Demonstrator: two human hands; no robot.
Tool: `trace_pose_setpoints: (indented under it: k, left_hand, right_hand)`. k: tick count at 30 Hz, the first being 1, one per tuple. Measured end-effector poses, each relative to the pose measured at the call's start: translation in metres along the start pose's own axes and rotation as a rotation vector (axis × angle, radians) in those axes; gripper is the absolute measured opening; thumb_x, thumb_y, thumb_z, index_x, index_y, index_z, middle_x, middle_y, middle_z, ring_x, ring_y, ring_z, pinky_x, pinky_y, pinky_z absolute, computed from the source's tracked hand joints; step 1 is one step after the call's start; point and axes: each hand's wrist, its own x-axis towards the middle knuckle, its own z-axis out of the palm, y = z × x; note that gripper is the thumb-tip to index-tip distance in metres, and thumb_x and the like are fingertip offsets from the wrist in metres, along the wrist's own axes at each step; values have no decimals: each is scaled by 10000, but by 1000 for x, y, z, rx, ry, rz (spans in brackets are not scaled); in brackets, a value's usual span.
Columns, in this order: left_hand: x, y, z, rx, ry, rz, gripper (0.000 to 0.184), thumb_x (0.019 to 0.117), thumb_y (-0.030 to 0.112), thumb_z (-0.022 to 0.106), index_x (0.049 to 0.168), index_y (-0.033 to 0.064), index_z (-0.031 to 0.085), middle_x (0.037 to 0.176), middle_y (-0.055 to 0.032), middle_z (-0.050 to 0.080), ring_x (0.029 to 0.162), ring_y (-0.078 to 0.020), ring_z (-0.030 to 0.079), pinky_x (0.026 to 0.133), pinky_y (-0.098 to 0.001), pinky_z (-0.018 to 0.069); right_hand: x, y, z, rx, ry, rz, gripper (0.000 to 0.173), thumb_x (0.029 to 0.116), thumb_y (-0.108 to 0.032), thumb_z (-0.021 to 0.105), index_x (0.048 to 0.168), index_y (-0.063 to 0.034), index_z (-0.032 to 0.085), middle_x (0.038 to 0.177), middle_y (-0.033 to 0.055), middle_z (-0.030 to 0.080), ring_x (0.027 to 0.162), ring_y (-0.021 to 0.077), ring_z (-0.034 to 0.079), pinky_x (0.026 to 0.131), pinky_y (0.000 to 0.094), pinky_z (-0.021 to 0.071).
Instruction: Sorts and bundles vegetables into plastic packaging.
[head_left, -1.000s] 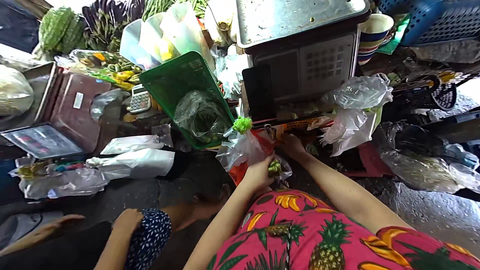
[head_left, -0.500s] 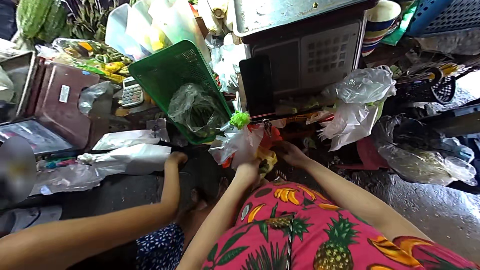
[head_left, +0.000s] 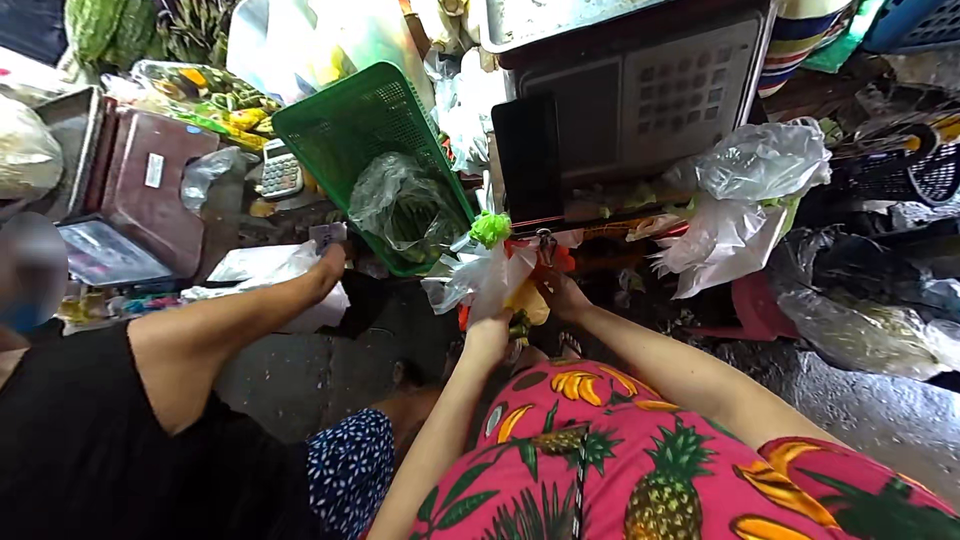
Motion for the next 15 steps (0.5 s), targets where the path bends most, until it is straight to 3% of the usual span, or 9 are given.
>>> trace_pose_setpoints:
  k: [3, 5, 6, 9, 11, 13, 15]
  left_hand:
    - [0, 4, -1, -13, 8, -43, 542, 900, 250, 697, 1406, 116, 559, 1204, -208, 689, 1125, -417, 667, 925, -631, 524]
    - [2, 7, -2, -36, 10, -16, 745, 893, 234, 704, 1579, 250, 415, 1288, -192, 675, 1153, -418, 661, 951, -634, 519]
    - [2, 9, -1, -44, 0, 18, 788, 896, 228, 702, 1607, 282, 364, 1313, -195, 663, 1163, -420, 656, 959, -636, 515]
    - [1, 12, 1, -33, -29, 91, 749, 916, 235, 687, 1600, 252, 382, 1329, -202, 652, 1192, -415, 641, 978, -633, 500]
    - [2, 9, 1, -63, -51, 87, 731, 916, 261, 696, 1585, 204, 408, 1351, -205, 638, 1224, -410, 626, 1006, -629, 486]
    - [6, 1, 8, -241, -73, 79, 764, 874, 310, 747, 1556, 161, 437, 1323, -205, 650, 1212, -386, 635, 1017, -628, 489]
    - [8, -4, 15, -469, -57, 44, 756, 802, 324, 802, 1474, 118, 520, 1249, -172, 684, 1158, -311, 665, 1014, -569, 515]
  right_hand:
    - [2, 9, -2, -31, -183, 64, 380, 1099, -247, 446, 1341, -17, 626, 1273, 208, 670, 1199, 318, 647, 1073, 507, 480]
    - [-8, 7, 0, -31, -307, 125, 372, 1065, -244, 517, 1366, -55, 630, 1258, 211, 680, 1173, 346, 655, 1049, 554, 483]
    - [-15, 2, 1, -12, -348, 146, 409, 1034, -248, 570, 1406, -82, 607, 1252, 217, 678, 1148, 361, 658, 1016, 582, 491]
    - [-28, -4, 2, -76, -447, 174, 607, 970, -304, 651, 1519, -114, 473, 1307, 237, 642, 1191, 404, 629, 1014, 642, 471]
    - [-31, 0, -1, -120, -501, 209, 730, 968, -326, 672, 1609, -194, 350, 1359, 252, 610, 1182, 426, 629, 978, 655, 483]
    - [-33, 3, -2, -155, -489, 236, 678, 976, -294, 659, 1590, -196, 388, 1370, 261, 596, 1185, 445, 617, 961, 676, 478]
    - [-37, -1, -3, -233, -442, 312, 568, 1001, -298, 599, 1537, -163, 471, 1398, 250, 591, 1279, 454, 570, 1031, 699, 436]
